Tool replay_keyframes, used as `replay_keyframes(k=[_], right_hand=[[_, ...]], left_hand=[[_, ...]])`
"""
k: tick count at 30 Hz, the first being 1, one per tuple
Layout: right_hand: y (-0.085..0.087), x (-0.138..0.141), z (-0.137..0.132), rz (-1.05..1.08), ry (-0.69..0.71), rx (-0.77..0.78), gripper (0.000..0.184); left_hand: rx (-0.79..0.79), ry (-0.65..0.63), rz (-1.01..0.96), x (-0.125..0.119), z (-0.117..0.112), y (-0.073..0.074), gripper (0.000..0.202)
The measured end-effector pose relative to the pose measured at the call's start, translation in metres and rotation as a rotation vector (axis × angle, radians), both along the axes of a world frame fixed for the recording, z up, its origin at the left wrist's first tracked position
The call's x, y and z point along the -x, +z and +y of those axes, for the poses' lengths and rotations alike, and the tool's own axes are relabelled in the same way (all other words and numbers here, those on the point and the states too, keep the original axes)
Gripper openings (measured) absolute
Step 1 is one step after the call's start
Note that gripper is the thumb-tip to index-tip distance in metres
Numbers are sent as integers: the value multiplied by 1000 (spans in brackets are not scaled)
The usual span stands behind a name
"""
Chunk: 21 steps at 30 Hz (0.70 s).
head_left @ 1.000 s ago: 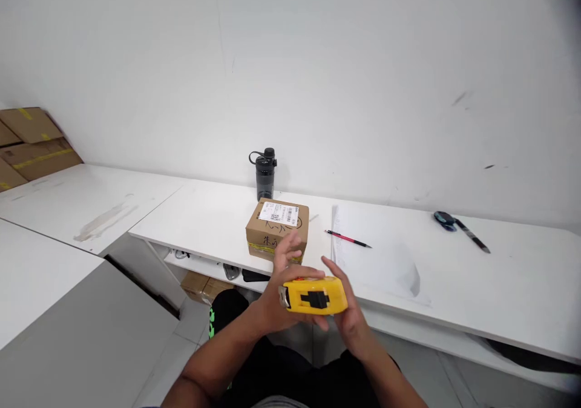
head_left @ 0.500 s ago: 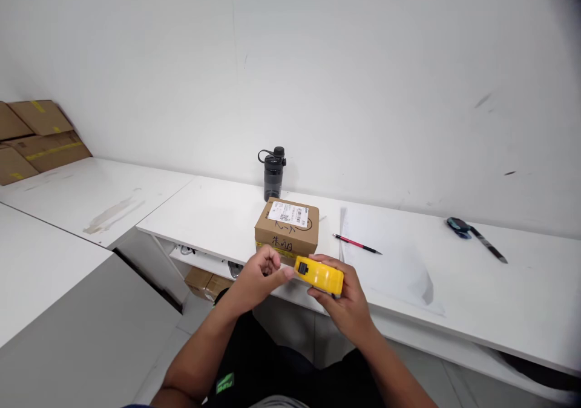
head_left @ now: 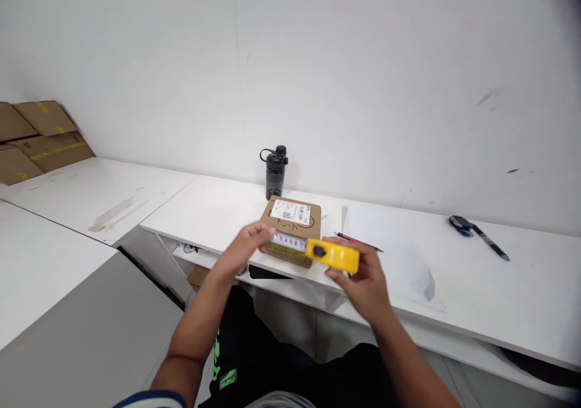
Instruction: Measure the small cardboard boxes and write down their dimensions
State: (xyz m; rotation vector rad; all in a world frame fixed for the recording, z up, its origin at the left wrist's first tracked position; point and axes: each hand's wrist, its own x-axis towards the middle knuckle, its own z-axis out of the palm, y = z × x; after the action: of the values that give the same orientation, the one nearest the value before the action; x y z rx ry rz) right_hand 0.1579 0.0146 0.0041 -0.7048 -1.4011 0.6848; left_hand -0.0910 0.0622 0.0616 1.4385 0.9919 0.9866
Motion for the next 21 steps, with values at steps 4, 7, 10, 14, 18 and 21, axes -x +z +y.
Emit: replay_keyframes(k=[4, 7, 10, 14, 18, 21], right_hand=[[5, -42, 33, 113, -319, 91, 61], [0, -60, 52, 76, -322, 185, 66], [-8, -60, 62, 2, -276, 268, 68], [-12, -44, 69, -43, -220, 290, 63], [-5, -35, 74, -92, -208, 272, 58], [3, -37, 76, -105, -202, 278, 56]], left_hand=[[-158, 268, 146, 26, 57, 9, 39], [-101, 223, 284, 29, 85, 6, 37], [-42, 137, 367, 21, 93, -4, 41], [-34, 40, 363, 12, 90, -16, 47], [-75, 74, 352, 15, 82, -22, 50], [-77, 73, 360, 19, 78, -20, 49]])
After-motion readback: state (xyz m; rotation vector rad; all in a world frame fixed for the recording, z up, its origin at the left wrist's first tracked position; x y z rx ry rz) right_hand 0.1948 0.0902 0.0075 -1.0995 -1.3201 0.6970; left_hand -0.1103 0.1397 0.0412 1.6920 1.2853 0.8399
